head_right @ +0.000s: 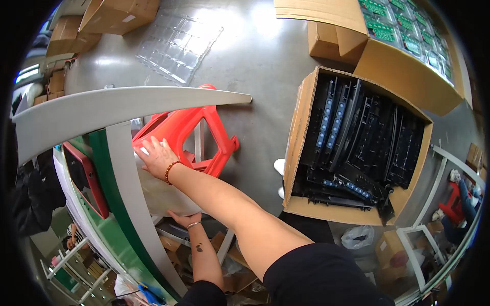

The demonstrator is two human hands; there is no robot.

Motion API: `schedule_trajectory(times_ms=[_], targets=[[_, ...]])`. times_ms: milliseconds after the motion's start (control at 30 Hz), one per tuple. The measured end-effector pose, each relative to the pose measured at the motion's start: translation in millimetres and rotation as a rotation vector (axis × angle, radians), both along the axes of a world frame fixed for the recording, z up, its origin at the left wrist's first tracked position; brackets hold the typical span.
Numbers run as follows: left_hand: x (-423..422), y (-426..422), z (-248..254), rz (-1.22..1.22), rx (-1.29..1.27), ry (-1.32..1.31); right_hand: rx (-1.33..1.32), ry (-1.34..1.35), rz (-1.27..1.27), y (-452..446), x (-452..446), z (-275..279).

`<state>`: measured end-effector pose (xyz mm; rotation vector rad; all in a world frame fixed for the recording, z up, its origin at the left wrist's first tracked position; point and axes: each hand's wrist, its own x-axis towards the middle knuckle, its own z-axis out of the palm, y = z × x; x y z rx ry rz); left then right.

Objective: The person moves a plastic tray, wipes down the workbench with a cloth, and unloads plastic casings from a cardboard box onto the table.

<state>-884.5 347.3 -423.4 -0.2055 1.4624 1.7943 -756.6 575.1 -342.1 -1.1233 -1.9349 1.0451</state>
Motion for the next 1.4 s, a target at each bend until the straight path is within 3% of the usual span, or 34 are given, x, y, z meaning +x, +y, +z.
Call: schedule_trajectory(times_ms=[167, 267, 333, 400, 433, 500, 633, 700, 833, 933, 1033, 1167, 1233, 1267, 1333, 1400], targets=[[46, 6, 26, 0.005, -0.143, -0.211, 0.006, -0.22, -0.051, -22, 10, 10], [112, 27, 78, -0.084, -0.314, -0.377, -0.118, -0.065, -0.153, -81, 65, 32], [135, 17, 101, -0.499, -0.401, -0.306, -0.341, 0.044, -0.193, -131, 120, 56], [134, -3, 105, -0.618, -0.644, -0.575, -0.527, 0.024, -0.277, -186, 172, 72], [150, -2, 133, -0.639, -0.635, -0.568, -0.475, -0.029, -0.369, -211, 192, 75], [191, 12, 198, -1.112, -0.641, -0.206, -0.753, 0.022, -0.403, -237, 239, 96], [203, 33, 251, -1.441, -0.575, 0.029, -0.753, -0.184, -0.516, -257, 309, 91], [204, 56, 276, -1.479, -0.546, 0.009, -0.883, -0.239, -0.566, -256, 332, 99], [225, 119, 313, -1.54, -0.456, -0.015, -0.889, -0.255, -0.7, -207, 370, 125], [240, 177, 352, -1.58, -0.382, 0.011, -0.972, -0.294, -0.763, -166, 386, 96], [268, 241, 408, -1.742, -0.088, 0.219, -0.985, -0.18, -0.811, -94, 395, 90], [279, 332, 455, -1.674, 0.175, 0.36, -0.916, -0.416, -0.655, 67, 425, 53], [281, 363, 457, -0.944, -0.09, -0.198, -0.899, -0.682, -0.473, 161, 443, 82], [279, 368, 455, -0.853, -0.104, -0.233, -0.932, -0.832, -0.371, 208, 446, 95], [272, 379, 445, -0.695, -0.334, -0.153, -0.535, -0.887, -0.015, 278, 464, 91], [267, 381, 440, -0.596, -0.402, -0.166, -0.363, -0.989, 0.145, 316, 464, 122]])
